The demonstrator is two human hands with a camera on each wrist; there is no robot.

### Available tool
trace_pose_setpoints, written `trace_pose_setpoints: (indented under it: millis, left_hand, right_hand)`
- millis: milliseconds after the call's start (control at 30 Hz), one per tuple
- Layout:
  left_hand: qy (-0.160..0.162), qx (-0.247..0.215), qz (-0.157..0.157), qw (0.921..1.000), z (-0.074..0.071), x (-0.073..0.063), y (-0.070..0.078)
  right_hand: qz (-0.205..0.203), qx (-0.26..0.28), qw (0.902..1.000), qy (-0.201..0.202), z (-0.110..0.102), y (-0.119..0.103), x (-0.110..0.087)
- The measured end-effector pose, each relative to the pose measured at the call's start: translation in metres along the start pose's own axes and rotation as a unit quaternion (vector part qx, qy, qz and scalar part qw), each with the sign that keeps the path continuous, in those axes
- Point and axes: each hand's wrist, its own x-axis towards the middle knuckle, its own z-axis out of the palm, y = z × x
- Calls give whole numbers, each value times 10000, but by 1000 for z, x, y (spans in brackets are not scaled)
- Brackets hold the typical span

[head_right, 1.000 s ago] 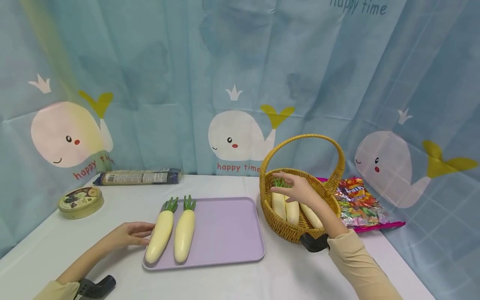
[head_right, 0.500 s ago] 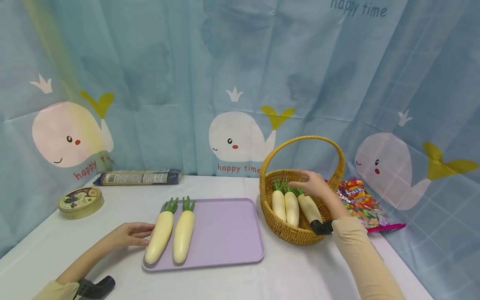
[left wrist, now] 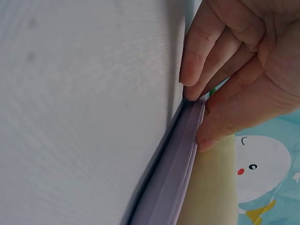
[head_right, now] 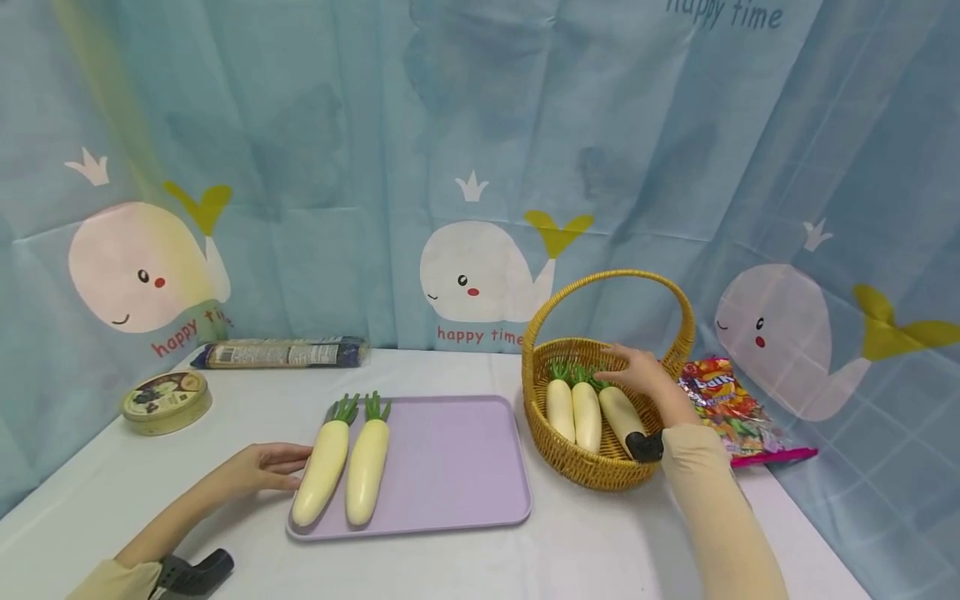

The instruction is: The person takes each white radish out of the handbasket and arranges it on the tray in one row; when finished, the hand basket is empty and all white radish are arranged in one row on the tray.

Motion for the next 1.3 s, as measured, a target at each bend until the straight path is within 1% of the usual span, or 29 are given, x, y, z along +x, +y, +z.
trace_pose_setpoints:
  millis: [200,267,300,400,433,467,533,633,667,700,733,833,967,1067,1200,1300]
  left_hand:
    - [-109,-45,84,9999,3,0,-2]
    - [-107,-37,87,9999,3,1,-3]
    - [-110,-52,100,9999,4,1,-4]
    - [-61,-62,36,10000,3,0,-5]
    - [-44,-64,-1,10000,3,0,-4]
    - [-33,-80,-30,10000,3,-1,-4]
    - [-17,-86,-56,9999,2,-2,-4]
    - [-20,-65,-13,10000,1,-2,-3]
    - [-29,-64,19,10000,1,-2,-3]
    - [-35,-57,39,10000,1,-2,-2]
    - [-35,-52,36,10000,0,-2,-2]
    - [-65,-80,70,9999,1,-2,0]
    - [-63,-86,71,9999,1,-1,1]
    - [-76,-79,95,9999,1,-1,1]
    - [-84,-15,118,9999,1,0,0]
    - [-47,34,124,9999,0,1,1]
  right_hand:
    - [58,-193,9993,-316,8,9,3]
    - [44,-274,9985,-479,11,12,2]
    - [39,-241,9979,-605,12,12,2]
    - [185,243,9931,-1130,14,11,-1]
    - [277,521,9893,-1332,14,11,-2]
    - [484,860,9836,-1512,15,11,-4]
    - [981,1489,9680,-1766,16,10,-7]
    - [1567,2107,9465,-1873,18,7,-13]
    - [1720,2175,9427,-1855,18,6,-14]
    - [1759,2204,9410,-1871,19,6,-15]
    - [1766,2217,9403,-1882,19,6,-15]
    - [1738,2114,9446,-1812,20,7,-15]
    - [1608,1925,9527,-1714,19,10,-15]
    - [1451,1998,9537,-1720,19,13,-14]
    - [1141,2125,9557,-1689,17,15,-12]
    - [924,2100,9606,-1572,13,14,-10]
